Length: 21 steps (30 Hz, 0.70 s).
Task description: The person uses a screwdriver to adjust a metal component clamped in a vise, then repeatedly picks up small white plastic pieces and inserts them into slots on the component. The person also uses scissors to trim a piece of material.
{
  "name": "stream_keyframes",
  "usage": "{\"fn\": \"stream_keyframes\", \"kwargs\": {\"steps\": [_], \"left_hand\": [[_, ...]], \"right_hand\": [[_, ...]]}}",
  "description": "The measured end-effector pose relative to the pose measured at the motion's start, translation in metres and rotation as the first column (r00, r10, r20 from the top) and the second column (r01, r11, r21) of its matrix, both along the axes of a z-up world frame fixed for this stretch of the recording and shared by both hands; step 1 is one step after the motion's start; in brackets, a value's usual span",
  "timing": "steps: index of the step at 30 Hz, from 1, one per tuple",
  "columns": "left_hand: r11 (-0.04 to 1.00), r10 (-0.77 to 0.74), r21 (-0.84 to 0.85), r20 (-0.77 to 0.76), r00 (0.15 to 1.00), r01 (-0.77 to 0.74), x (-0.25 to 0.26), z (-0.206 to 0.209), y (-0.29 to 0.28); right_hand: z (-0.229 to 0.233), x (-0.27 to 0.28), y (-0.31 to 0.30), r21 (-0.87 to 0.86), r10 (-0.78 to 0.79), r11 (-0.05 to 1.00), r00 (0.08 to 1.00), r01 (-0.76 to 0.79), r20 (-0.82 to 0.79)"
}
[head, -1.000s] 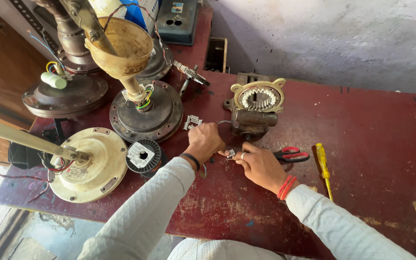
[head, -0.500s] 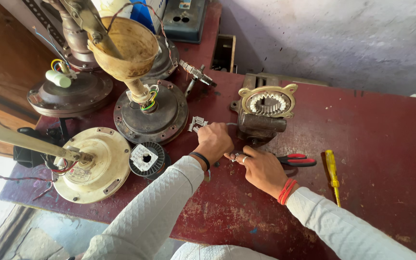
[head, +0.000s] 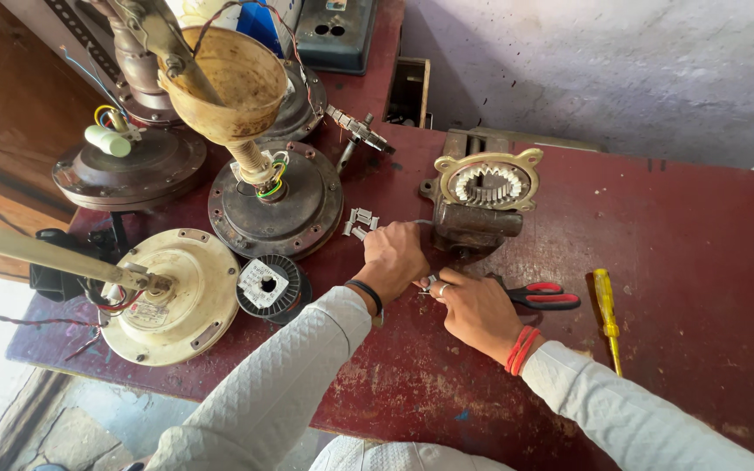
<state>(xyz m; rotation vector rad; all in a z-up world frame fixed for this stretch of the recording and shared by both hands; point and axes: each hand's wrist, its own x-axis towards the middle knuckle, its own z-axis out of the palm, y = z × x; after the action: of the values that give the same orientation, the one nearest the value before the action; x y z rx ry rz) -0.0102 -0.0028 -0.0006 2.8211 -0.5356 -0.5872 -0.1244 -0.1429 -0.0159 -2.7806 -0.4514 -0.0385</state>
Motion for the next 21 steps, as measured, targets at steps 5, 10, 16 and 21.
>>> {"fn": "stream_keyframes", "kwargs": {"steps": [5, 10, 16, 21], "left_hand": [[0.999, -0.050, -0.007, -0.050, 0.997, 0.050, 0.004, 0.000, 0.003], [0.965, -0.259, 0.063, 0.060, 0.964, 0.256, 0.016, -0.014, 0.002], [0.949, -0.295, 0.113, -0.019, 0.955, 0.295, 0.019, -0.010, -0.005], [0.964, -0.249, 0.073, -0.100, 0.963, 0.256, 0.020, -0.013, 0.001]], "right_hand": [[0.007, -0.008, -0.015, 0.059, -0.044, 0.997, 0.999, 0.046, -0.027], [0.008, -0.020, -0.018, 0.184, -0.168, 0.972, 0.978, 0.144, 0.125], [0.006, -0.016, -0.010, 0.137, -0.279, 0.950, 0.960, 0.282, -0.040], [-0.005, -0.012, -0.005, 0.150, -0.232, 0.965, 0.969, 0.217, 0.087]]}}
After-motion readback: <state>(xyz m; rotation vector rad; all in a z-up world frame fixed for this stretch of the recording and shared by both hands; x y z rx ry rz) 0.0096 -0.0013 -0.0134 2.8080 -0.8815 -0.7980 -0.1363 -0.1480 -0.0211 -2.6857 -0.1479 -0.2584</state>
